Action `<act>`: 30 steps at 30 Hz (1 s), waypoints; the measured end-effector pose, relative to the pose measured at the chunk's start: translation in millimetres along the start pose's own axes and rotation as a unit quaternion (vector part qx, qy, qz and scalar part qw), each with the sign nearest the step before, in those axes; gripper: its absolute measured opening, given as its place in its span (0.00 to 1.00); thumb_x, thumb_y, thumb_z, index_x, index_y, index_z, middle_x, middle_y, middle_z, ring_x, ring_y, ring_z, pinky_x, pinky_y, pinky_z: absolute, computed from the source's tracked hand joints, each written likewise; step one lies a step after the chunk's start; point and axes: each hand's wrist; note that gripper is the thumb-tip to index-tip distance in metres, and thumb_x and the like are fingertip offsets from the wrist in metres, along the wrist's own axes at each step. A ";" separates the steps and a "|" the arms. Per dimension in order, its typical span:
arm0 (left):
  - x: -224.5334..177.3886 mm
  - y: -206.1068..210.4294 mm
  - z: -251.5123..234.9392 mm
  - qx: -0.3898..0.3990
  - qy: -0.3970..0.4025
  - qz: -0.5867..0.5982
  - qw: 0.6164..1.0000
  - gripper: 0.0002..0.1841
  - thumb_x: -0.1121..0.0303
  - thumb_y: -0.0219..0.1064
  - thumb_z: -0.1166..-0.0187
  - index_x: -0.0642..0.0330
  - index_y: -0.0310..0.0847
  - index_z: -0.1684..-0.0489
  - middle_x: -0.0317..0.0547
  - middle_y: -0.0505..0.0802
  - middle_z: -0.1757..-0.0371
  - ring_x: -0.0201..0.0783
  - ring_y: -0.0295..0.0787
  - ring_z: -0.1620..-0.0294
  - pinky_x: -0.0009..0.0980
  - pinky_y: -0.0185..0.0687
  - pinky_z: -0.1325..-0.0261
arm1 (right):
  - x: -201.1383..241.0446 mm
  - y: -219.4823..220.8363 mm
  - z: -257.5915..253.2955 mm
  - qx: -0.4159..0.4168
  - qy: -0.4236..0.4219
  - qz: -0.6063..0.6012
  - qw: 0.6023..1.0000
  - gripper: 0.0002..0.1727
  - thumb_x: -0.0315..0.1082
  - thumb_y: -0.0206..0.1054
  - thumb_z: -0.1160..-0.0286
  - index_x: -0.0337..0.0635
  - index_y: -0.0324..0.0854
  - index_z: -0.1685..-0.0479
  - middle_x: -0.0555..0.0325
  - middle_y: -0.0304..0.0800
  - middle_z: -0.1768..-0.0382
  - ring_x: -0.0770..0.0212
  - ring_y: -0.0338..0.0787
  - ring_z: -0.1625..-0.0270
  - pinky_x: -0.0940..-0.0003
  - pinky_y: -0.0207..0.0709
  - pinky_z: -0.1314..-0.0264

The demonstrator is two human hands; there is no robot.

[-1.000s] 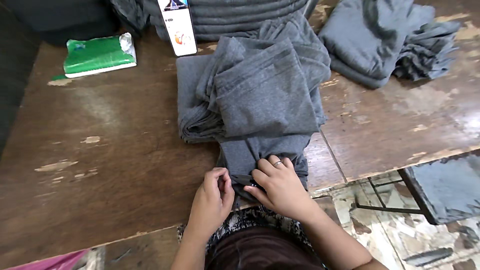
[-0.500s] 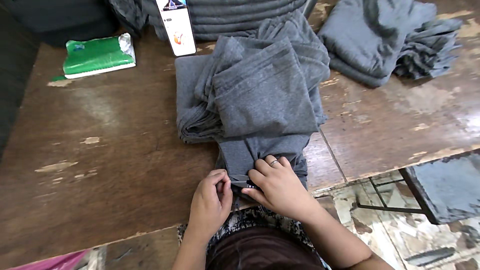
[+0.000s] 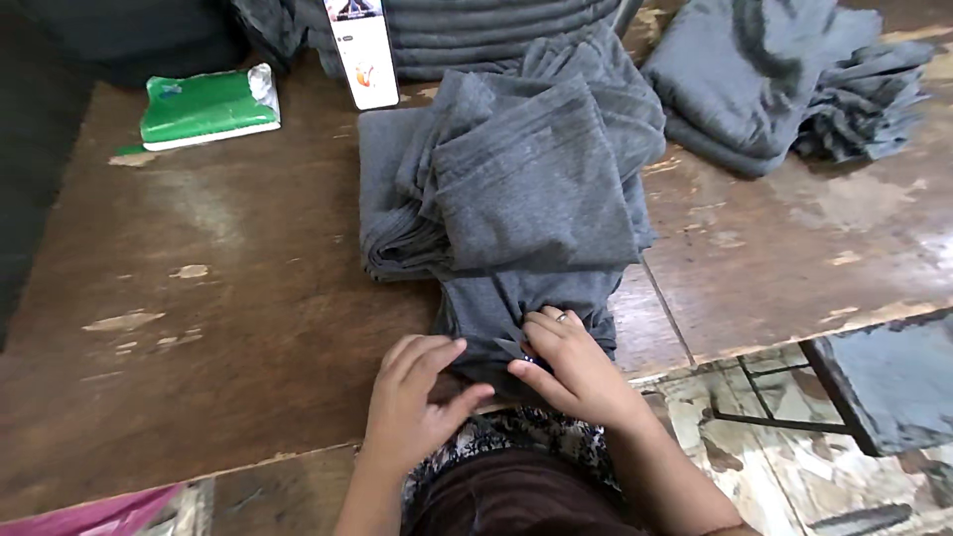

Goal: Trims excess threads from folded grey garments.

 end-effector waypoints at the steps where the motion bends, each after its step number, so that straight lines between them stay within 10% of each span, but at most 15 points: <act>1: 0.3 4.0 0.1 0.009 -0.003 -0.038 0.999 0.18 0.53 0.74 0.22 0.52 0.87 0.42 0.41 0.93 0.49 0.35 0.87 0.42 0.31 0.78 0.33 | -1.1 0.0 0.6 -0.003 -0.002 -0.005 1.000 0.34 0.62 0.43 0.10 0.43 0.76 0.70 0.53 0.78 0.71 0.52 0.80 0.62 0.52 0.68 0.53; 5: 4.5 4.2 3.1 -0.011 0.006 0.030 0.999 0.03 0.70 0.74 0.23 0.59 0.91 0.61 0.41 0.94 0.64 0.30 0.90 0.54 0.22 0.84 0.44 | -4.9 -2.7 2.1 -0.010 -0.001 -0.039 0.999 0.33 0.62 0.44 0.10 0.43 0.75 0.70 0.55 0.76 0.73 0.56 0.78 0.64 0.56 0.67 0.53; 11: -1.4 -39.7 -3.0 0.141 -0.008 0.278 0.950 0.16 0.49 0.66 0.16 0.51 0.89 0.58 0.28 0.91 0.68 0.19 0.86 0.61 0.17 0.81 0.53 | -15.6 -8.0 3.6 -0.018 -0.013 -0.126 0.992 0.30 0.59 0.46 0.08 0.42 0.75 0.68 0.57 0.75 0.72 0.63 0.77 0.62 0.62 0.69 0.50; 17: -0.7 -1.3 -13.9 0.024 -0.099 -0.048 0.994 0.14 0.61 0.70 0.19 0.53 0.91 0.42 0.33 0.98 0.52 0.32 0.91 0.46 0.37 0.79 0.35 | -16.3 -6.3 3.9 -0.019 -0.016 -0.130 0.991 0.29 0.58 0.47 0.09 0.43 0.73 0.70 0.57 0.74 0.73 0.62 0.76 0.63 0.61 0.68 0.51; 23: -2.6 26.8 -11.0 0.052 -0.087 -0.152 0.983 0.18 0.66 0.68 0.23 0.60 0.87 0.36 0.37 0.97 0.61 0.43 0.91 0.54 0.44 0.80 0.46 | -18.0 -3.3 5.5 -0.047 -0.019 -0.132 0.990 0.29 0.57 0.48 0.09 0.42 0.72 0.72 0.58 0.72 0.75 0.64 0.75 0.65 0.64 0.67 0.52; 26: 0.2 18.7 -5.2 0.014 -0.108 0.086 0.990 0.14 0.68 0.62 0.14 0.65 0.79 0.38 0.37 0.91 0.58 0.25 0.85 0.57 0.21 0.81 0.49 | -20.9 -3.0 7.5 -0.063 -0.016 -0.173 0.983 0.29 0.58 0.51 0.10 0.42 0.73 0.71 0.59 0.74 0.73 0.68 0.76 0.63 0.68 0.69 0.51; 30: -5.3 -15.3 -12.4 -0.082 -0.121 0.493 0.858 0.09 0.52 0.62 0.15 0.36 0.86 0.48 0.19 0.88 0.69 0.19 0.82 0.66 0.21 0.78 0.54 | -29.3 -6.1 10.5 -0.076 -0.022 -0.265 0.961 0.27 0.56 0.55 0.10 0.41 0.73 0.71 0.65 0.72 0.72 0.79 0.73 0.64 0.81 0.68 0.56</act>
Point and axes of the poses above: each hand's wrist, its own z-axis away from the middle knuckle, its own y-axis out of the palm, x = y × z
